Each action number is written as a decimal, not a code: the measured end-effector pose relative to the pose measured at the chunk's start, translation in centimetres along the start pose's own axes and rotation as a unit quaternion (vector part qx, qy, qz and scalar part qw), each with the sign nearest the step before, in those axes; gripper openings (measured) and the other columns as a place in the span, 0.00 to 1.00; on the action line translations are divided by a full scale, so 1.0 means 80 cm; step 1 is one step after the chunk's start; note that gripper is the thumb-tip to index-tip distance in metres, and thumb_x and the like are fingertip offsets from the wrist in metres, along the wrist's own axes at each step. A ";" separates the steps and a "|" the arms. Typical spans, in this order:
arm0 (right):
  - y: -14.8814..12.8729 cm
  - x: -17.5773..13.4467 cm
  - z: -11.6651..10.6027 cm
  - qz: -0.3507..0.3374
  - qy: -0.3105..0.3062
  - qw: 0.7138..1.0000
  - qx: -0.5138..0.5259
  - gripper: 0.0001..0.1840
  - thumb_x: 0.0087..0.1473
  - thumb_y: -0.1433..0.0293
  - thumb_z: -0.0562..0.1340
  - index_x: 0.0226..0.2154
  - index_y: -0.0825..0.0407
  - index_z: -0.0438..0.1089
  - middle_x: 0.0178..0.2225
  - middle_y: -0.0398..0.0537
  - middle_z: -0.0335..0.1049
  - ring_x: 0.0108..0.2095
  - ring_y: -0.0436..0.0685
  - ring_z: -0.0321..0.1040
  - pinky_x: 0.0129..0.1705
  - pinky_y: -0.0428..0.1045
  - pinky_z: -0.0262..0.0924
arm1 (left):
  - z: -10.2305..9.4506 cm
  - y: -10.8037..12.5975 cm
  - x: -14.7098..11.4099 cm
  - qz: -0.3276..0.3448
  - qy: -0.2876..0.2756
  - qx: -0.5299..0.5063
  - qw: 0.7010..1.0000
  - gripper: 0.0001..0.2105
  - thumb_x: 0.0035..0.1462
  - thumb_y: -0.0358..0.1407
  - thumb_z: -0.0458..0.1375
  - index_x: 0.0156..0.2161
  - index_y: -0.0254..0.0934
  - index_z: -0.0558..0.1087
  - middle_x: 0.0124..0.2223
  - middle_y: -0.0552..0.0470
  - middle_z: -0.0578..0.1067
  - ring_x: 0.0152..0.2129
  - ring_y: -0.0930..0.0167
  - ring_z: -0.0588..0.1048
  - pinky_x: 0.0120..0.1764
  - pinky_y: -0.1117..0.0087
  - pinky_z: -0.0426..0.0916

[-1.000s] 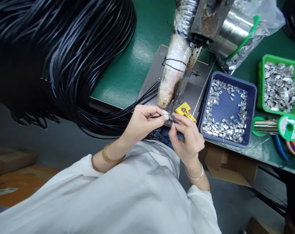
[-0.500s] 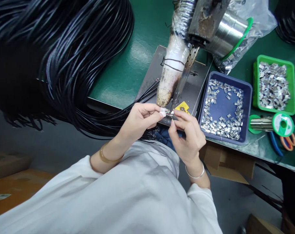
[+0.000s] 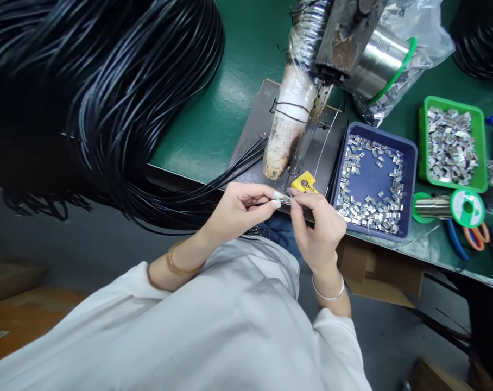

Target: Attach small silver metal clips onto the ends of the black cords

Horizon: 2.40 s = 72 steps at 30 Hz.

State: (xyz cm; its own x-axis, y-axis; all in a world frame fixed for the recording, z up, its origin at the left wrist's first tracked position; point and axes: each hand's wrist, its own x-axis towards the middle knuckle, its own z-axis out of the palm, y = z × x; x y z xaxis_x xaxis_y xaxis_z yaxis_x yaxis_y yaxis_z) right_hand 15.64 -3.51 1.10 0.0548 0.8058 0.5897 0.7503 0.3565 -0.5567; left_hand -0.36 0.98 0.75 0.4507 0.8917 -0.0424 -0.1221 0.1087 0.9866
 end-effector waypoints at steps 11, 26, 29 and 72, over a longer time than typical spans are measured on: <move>0.004 0.003 0.004 0.120 -0.027 0.980 0.158 0.05 0.58 0.71 0.63 0.33 0.50 0.65 0.30 0.41 0.73 0.34 0.53 0.78 0.34 0.47 0.74 | -0.006 -0.004 -0.003 0.093 0.004 0.029 0.995 0.07 0.57 0.34 0.62 0.36 0.32 0.80 0.32 0.48 0.79 0.29 0.74 0.74 0.33 0.76 0.69; 0.001 -0.003 0.015 -0.037 0.061 0.997 -0.035 0.09 0.52 0.77 0.67 0.35 0.49 0.71 0.39 0.43 0.78 0.39 0.53 0.77 0.42 0.50 0.73 | 0.003 -0.014 0.000 0.046 0.048 0.000 0.998 0.09 0.59 0.35 0.60 0.38 0.31 0.78 0.33 0.49 0.79 0.29 0.74 0.76 0.34 0.77 0.71; 0.001 -0.002 0.017 -0.030 0.066 0.997 -0.023 0.09 0.52 0.77 0.68 0.35 0.49 0.71 0.39 0.43 0.78 0.39 0.53 0.77 0.42 0.50 0.73 | 0.003 -0.014 -0.001 0.060 0.055 0.038 0.996 0.09 0.60 0.35 0.59 0.39 0.31 0.78 0.33 0.49 0.78 0.30 0.74 0.76 0.35 0.77 0.71; -0.004 -0.006 -0.003 0.050 0.173 0.977 0.112 0.10 0.62 0.70 0.59 0.47 0.47 0.66 0.26 0.37 0.68 0.20 0.46 0.68 0.18 0.43 0.59 | 0.003 -0.006 -0.006 0.041 0.056 -0.028 0.997 0.06 0.56 0.32 0.62 0.34 0.30 0.79 0.32 0.49 0.81 0.28 0.75 0.76 0.34 0.77 0.72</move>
State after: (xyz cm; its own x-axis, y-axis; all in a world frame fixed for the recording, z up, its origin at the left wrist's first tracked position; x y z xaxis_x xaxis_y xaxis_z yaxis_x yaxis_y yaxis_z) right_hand 15.51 -4.16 1.12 0.3683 0.6480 0.6667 0.5695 0.4096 -0.7126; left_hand -0.27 0.41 0.37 0.3351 0.9420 0.0169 -0.2050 0.0554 0.9772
